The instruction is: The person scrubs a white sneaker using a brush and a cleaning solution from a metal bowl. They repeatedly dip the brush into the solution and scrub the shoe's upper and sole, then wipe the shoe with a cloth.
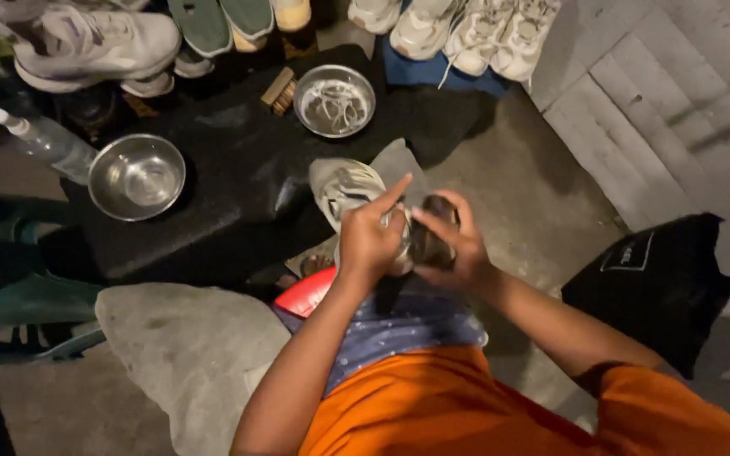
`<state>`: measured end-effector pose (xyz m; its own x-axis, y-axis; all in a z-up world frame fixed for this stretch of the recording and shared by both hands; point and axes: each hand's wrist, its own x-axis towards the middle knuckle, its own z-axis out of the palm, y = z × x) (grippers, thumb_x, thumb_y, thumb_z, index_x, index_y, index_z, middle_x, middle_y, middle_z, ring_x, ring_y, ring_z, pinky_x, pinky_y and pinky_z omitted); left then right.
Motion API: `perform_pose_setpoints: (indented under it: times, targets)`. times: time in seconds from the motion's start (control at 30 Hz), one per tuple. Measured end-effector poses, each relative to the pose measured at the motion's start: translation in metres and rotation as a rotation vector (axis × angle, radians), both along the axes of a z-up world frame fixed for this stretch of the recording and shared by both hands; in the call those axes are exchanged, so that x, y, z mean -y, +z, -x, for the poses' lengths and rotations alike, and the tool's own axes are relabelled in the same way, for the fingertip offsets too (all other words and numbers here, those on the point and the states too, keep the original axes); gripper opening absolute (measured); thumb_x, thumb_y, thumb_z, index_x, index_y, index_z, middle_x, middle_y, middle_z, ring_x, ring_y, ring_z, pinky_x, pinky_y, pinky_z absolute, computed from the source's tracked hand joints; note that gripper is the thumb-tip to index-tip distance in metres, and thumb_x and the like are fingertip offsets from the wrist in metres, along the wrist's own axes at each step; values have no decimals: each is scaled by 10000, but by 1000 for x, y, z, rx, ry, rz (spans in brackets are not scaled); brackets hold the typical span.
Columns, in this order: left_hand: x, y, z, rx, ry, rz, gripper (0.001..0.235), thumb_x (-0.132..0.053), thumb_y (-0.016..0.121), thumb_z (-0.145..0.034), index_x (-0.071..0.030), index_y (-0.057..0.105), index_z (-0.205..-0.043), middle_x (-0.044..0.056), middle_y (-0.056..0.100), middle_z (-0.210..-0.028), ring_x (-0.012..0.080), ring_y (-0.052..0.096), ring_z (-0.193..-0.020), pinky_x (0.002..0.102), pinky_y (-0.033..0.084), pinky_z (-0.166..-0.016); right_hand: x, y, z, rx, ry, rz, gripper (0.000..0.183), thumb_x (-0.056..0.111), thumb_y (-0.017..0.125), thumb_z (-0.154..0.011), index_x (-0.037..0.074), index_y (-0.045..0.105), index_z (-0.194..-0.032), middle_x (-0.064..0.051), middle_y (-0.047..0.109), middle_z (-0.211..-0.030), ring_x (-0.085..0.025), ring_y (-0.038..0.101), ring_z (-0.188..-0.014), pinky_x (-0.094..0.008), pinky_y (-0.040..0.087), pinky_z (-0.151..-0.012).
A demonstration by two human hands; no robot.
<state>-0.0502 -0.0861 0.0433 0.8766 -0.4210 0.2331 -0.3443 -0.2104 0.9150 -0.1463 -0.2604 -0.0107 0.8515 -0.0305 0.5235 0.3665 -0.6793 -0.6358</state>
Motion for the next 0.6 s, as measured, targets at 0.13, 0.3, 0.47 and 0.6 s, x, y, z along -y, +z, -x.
perform_pose_setpoints:
  times: [0.13, 0.3, 0.47, 0.6]
  targets:
    - [17, -29, -4, -62, -14, -48, 466, -191, 638, -828, -357, 712, -1257, 65, 778, -1030, 303, 725, -983, 429, 585, -869, 27, -33, -15, -259, -169, -138, 628, 417, 719, -916, 196, 579, -1486, -271, 460, -1407, -461, 541, -1278, -548, 399, -1107]
    - [16, -38, -7, -52, -33, -80, 508, -158, 655, -822, -354, 692, -1290, 72, 764, -1090, 295, 711, -1020, 419, 583, -881, 19, -41, -4, -117, -57, -85, 754, 531, 718, -857, 147, 563, -1488, -322, 427, -1446, -524, 494, -1320, -593, 371, -1110]
    - [-3, -17, 2, -142, -89, 50, 512, -143, 696, -805, -323, 692, -1285, 56, 747, -1157, 277, 680, -1116, 402, 572, -922, 7, -38, 2, -72, -78, -97, 819, 631, 727, -801, 162, 598, -1460, -264, 420, -1471, -437, 505, -1345, -511, 382, -1132]
    - [-5, -31, -6, -158, -105, 243, 519, -117, 816, -726, -265, 745, -1218, 85, 762, -1098, 206, 654, -1132, 356, 571, -926, 11, -18, -6, -86, -166, -148, 682, 522, 686, -921, 144, 585, -1479, -267, 437, -1429, -417, 547, -1269, -501, 415, -1092]
